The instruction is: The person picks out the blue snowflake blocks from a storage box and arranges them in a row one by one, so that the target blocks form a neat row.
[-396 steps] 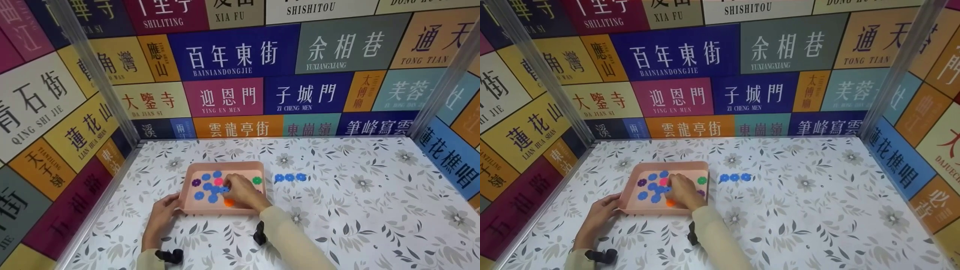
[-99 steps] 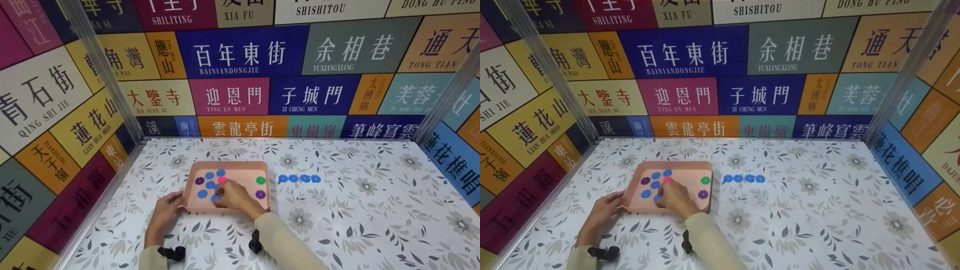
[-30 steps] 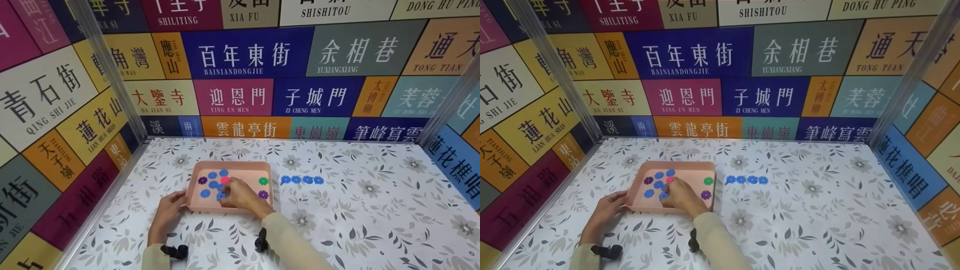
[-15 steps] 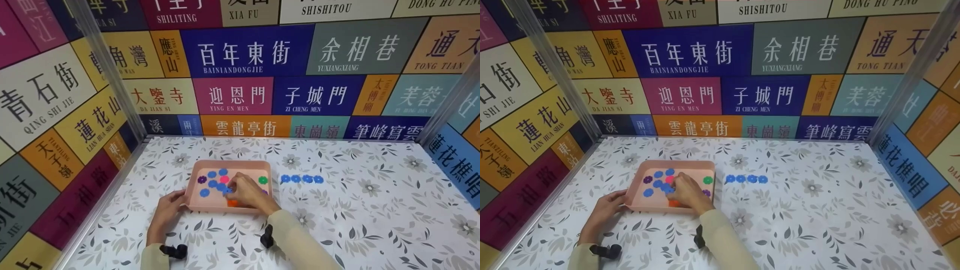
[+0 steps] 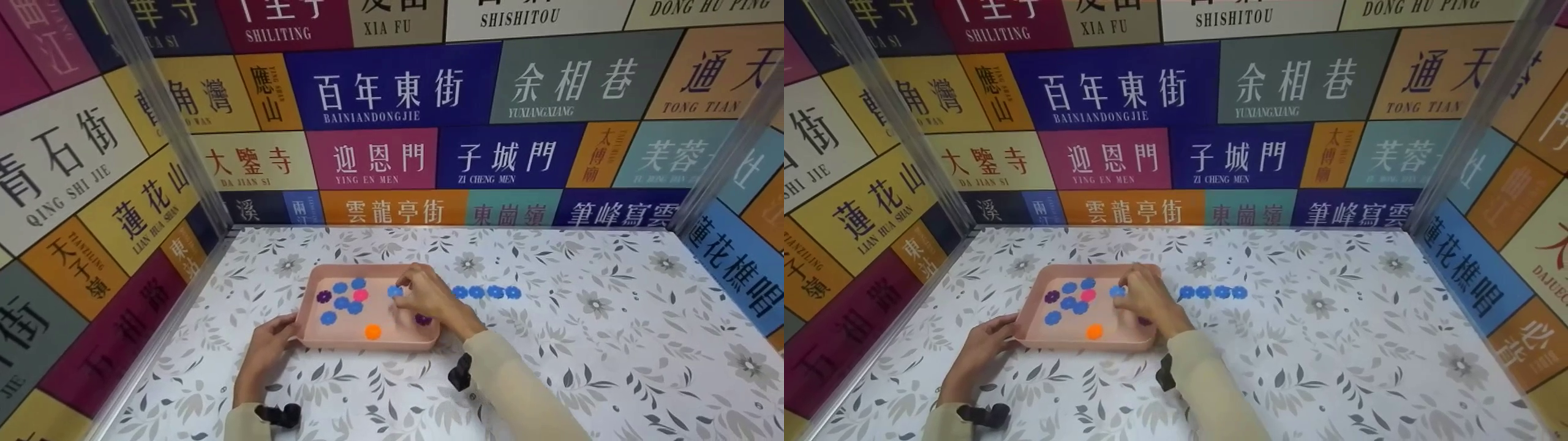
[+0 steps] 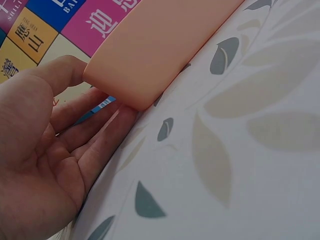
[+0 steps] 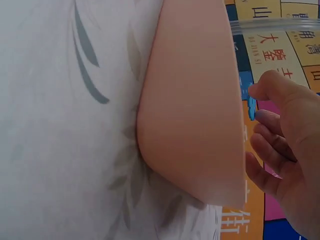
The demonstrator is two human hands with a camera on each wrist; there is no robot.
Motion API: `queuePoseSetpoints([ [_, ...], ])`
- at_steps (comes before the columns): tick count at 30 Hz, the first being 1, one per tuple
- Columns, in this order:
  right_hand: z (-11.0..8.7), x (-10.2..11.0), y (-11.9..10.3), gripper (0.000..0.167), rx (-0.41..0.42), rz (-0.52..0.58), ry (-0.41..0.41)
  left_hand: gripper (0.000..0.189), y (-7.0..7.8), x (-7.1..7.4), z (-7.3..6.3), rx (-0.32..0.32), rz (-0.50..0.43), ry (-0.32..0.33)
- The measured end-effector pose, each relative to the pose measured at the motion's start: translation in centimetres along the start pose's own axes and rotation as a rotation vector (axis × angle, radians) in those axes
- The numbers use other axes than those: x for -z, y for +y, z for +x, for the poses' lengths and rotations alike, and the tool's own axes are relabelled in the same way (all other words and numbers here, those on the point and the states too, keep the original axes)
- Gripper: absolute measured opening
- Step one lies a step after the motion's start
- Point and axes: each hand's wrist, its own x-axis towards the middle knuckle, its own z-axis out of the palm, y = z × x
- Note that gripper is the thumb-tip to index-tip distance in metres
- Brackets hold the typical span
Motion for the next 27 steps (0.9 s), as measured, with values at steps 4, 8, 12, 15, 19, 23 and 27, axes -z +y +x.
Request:
queuePoseSetpoints([
  [4, -0.3, 1.7, 0.8, 0.026, -0.034, -0.01, 0.036, 0.045, 0.0, 0.0, 0.1, 0.015, 0.026, -0.003],
  [8, -0.6, 3.4, 1.8, 0.028, -0.066, -0.023, 0.072, 0.047, -0.1, 0.0, 0.1, 0.015, 0.044, -0.005],
  [12, -1.2, 4.7, 3.0, 0.03, -0.072, -0.022, 0.098, 0.047, -0.2, 0.1, 0.0, 0.033, 0.041, -0.01],
  [15, -1.7, 5.3, 4.1, 0.03, -0.053, -0.03, 0.11, 0.047, -0.2, 0.1, -0.2, 0.039, 0.034, -0.003],
  [19, -2.6, 6.0, 5.7, 0.03, -0.043, -0.046, 0.122, 0.045, -0.4, 0.0, -0.2, -0.007, 0.023, 0.004],
  [23, -3.7, 7.4, 7.7, 0.029, -0.083, -0.069, 0.135, 0.043, -0.4, 0.0, -0.2, -0.04, 0.014, 0.001],
  [27, -5.0, 9.1, 9.8, 0.03, -0.136, -0.077, 0.147, 0.044, -0.2, 0.1, -0.2, -0.011, 0.029, -0.004],
])
